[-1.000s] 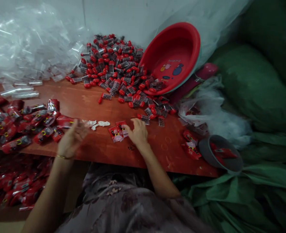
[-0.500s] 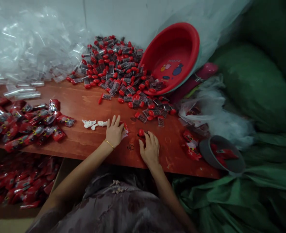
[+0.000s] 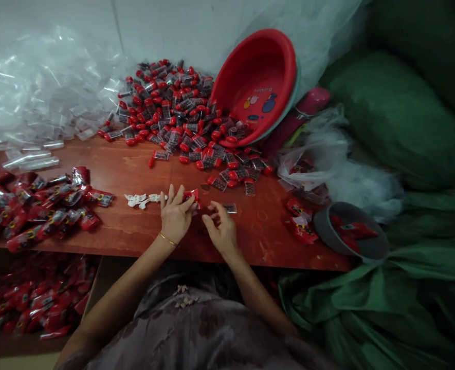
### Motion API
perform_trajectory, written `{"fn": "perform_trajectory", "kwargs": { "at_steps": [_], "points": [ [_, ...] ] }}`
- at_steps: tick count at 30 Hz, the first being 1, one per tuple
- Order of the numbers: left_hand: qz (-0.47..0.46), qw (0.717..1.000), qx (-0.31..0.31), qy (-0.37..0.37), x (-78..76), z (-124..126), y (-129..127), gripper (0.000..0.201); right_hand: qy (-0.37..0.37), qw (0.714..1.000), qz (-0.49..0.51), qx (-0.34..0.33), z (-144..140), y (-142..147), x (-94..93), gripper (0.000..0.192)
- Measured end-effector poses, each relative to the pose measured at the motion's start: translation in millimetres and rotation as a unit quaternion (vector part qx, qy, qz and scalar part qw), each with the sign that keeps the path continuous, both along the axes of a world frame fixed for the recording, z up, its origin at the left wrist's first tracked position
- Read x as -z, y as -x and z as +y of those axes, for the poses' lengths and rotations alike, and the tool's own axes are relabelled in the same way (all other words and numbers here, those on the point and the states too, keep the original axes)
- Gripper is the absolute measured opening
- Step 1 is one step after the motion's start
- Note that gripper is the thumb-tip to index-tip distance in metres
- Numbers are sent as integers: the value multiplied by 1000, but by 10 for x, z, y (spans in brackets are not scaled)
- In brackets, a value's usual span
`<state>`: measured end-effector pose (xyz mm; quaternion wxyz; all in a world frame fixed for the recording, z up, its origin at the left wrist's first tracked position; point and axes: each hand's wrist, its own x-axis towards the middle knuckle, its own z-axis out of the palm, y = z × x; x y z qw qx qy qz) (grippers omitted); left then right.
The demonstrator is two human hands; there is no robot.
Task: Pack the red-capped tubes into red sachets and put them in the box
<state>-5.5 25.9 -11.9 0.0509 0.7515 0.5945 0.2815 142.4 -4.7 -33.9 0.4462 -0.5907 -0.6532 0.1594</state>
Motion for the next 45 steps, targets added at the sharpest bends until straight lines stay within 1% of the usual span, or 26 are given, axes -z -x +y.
{"fn": "perform_trajectory", "kwargs": {
  "at_steps": [3,5,6,7,8,10,11,12,13,16,18,20,23,26,27,29,31,32,33,35,36,37,38,41,43,45],
  "points": [
    [-38,999,6,-5,-109,-74,-18,32,82,991,103,-30,155,169,-74,31],
    [-109,994,-14,5,-123,-96,-14,39,95,986,130,-34,215,207,-102,35],
    [-167,985,-28,22,-114,-99,-11,44,92,987,132,-26,226,205,-111,38],
    [-237,970,-35,52,-98,-97,-9,47,86,988,130,-14,226,195,-116,39],
    [-314,944,-32,92,-79,-93,-10,48,80,989,125,-4,219,180,-116,40],
    [-446,876,-9,184,-42,-81,-22,39,77,990,114,0,195,154,-103,40],
    [-485,848,2,216,-30,-75,-30,36,80,990,113,-3,186,148,-90,40],
    [-499,835,7,231,-22,-70,-36,33,86,990,112,-5,181,147,-75,39],
    [-492,839,3,231,-21,-66,-39,31,94,989,111,-6,181,150,-58,39],
    [-386,901,-23,195,-34,-55,-24,30,104,991,80,8,222,168,-18,38],
    [-322,929,-30,180,-35,-43,4,32,91,995,46,23,277,165,-11,36],
    [-298,939,-28,168,-13,-20,36,31,82,995,36,40,342,140,-20,35],
    [-267,954,-15,133,54,53,62,26,84,992,75,59,426,85,-46,36],
    [-154,981,-20,114,124,175,15,20,73,990,103,62,458,61,-65,35],
    [-110,987,-24,118,142,221,-17,21,67,991,102,61,456,64,-68,35],
    [-44,991,-35,123,163,304,-88,38,55,992,91,61,434,75,-71,35],
    [-24,993,-44,105,159,355,-137,57,42,994,72,74,399,77,-71,37],
    [-29,995,-46,88,145,362,-144,62,37,994,66,81,378,72,-72,37],
    [-45,996,-46,66,124,354,-136,63,35,994,65,85,356,64,-72,38],
    [-124,991,-34,36,62,297,-85,51,39,993,76,80,310,49,-72,37],
    [-185,981,-28,43,25,251,-51,44,44,993,84,71,287,48,-71,37],
    [-258,963,-24,71,-13,196,-19,41,49,993,92,61,264,56,-69,36],
    [-332,936,-22,117,-49,136,5,43,51,993,95,52,241,73,-64,35],
    [-498,828,-14,258,-130,-29,10,44,51,995,79,26,171,177,-45,33],
    [-572,771,-11,278,-153,-101,-34,42,48,997,63,11,123,262,-37,33],
    [-624,734,-23,268,-159,-137,-80,42,44,998,47,0,76,316,-41,33]
  ]
}}
